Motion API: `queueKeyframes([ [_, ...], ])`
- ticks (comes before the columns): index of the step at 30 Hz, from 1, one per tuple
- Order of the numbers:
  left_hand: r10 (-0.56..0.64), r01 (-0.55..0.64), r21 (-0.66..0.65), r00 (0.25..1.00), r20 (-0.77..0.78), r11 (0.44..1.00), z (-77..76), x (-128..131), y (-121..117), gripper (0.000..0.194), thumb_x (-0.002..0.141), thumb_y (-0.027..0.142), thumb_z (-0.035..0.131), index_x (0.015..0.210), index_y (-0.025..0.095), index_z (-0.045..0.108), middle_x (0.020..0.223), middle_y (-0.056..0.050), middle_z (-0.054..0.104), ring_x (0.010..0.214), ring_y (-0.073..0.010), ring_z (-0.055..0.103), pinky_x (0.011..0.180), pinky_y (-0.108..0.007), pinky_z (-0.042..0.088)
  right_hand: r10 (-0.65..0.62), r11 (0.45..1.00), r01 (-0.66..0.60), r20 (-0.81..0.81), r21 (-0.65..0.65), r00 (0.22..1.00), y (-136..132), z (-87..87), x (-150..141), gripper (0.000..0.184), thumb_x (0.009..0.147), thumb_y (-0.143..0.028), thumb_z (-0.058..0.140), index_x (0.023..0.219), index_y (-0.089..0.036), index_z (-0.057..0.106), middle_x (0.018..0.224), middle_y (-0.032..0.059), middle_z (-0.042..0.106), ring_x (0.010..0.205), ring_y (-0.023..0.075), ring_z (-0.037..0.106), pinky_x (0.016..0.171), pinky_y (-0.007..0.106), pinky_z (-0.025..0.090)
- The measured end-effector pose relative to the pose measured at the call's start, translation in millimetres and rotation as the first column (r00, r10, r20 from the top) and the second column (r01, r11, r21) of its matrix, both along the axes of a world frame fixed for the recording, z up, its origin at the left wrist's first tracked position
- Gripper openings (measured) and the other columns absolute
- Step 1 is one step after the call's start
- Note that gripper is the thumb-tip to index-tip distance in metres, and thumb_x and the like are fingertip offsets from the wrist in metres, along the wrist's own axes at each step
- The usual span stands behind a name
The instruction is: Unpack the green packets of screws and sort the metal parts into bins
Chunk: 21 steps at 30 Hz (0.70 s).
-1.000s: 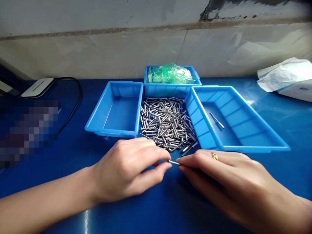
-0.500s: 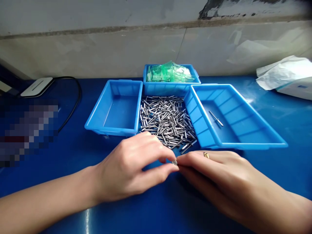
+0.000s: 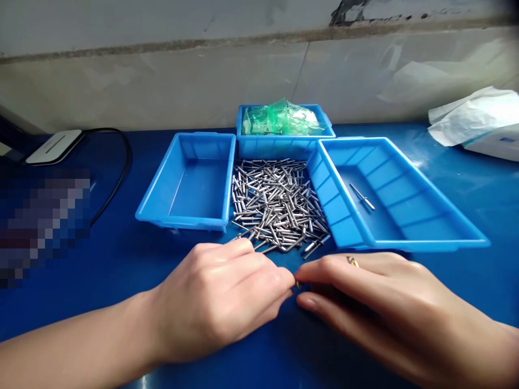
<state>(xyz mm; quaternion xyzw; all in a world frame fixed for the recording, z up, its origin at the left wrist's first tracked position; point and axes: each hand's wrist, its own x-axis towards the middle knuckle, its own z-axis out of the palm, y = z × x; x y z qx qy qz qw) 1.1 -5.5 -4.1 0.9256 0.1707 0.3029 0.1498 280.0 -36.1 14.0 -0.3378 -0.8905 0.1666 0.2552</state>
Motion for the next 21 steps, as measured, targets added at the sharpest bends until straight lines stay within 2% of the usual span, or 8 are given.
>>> queueKeyframes([
  [4,0.049,-0.044,0.083,0.997,-0.053,0.996,2.2,1,1,0.028,0.13,0.009,0.07,0.108,0.019,0.084,0.095,-0.003,0.093,0.079,-0.0195,0.087,0.076,-0.032,0.072,-0.014,1.0,0.014,0.026,-0.005,1.0,-5,-4.1,4,0.055,0.141,-0.022,0.04,0.095,-0.026,0.071,0.074,-0.0032,0.08,0.053,0.0118,0.077,0.054,0.027,0.053],
  [7,0.067,-0.061,0.068,0.994,-0.085,0.996,2.9,1,1,0.031,0.129,0.01,0.072,0.102,0.019,0.084,0.091,-0.002,0.089,0.074,-0.0184,0.082,0.068,-0.033,0.066,-0.04,0.999,0.04,0.033,-0.015,0.999,-7,-5.7,6,0.05,0.137,-0.018,0.043,0.094,-0.028,0.067,0.074,-0.0035,0.08,0.051,0.0122,0.075,0.053,0.028,0.052],
  [12,0.096,-0.095,0.01,0.992,-0.084,0.995,5.3,-1,-2,0.04,0.134,0.011,0.064,0.099,0.02,0.082,0.087,0.0,0.086,0.072,-0.0165,0.08,0.069,-0.032,0.063,-0.038,0.999,0.039,0.044,-0.026,0.998,-8,-6.0,8,0.042,0.131,-0.01,0.046,0.098,-0.029,0.064,0.08,-0.0021,0.085,0.056,0.013,0.08,0.055,0.027,0.054],
  [15,0.086,-0.085,0.006,0.994,-0.07,0.996,8.2,1,-5,0.041,0.136,0.012,0.058,0.106,0.02,0.085,0.091,0.001,0.089,0.076,-0.0161,0.082,0.076,-0.032,0.065,-0.015,1.0,0.015,0.075,-0.009,0.997,-7,-8.8,7,0.041,0.125,-0.003,0.046,0.101,-0.027,0.068,0.077,-0.0031,0.08,0.053,0.0129,0.076,0.053,0.027,0.053],
  [17,0.064,-0.063,0.027,0.996,-0.06,0.998,9.7,3,-6,0.043,0.136,0.01,0.056,0.107,0.021,0.086,0.091,0.001,0.089,0.073,-0.0162,0.08,0.073,-0.032,0.063,0.003,1.0,-0.003,0.089,0.008,0.996,-5,-10.3,5,0.042,0.123,-0.001,0.047,0.1,-0.025,0.071,0.076,-0.0036,0.077,0.054,0.0123,0.075,0.053,0.026,0.053],
  [21,0.04,-0.037,0.034,0.996,-0.084,0.999,11.5,4,-3,0.047,0.136,0.012,0.053,0.103,0.02,0.086,0.084,0.001,0.085,0.066,-0.0159,0.076,0.066,-0.033,0.059,-0.012,1.0,0.01,0.064,0.028,0.998,-7,-11.0,5,0.049,0.128,-0.005,0.045,0.093,-0.027,0.07,0.076,-0.0021,0.08,0.056,0.0118,0.078,0.055,0.026,0.055],
])
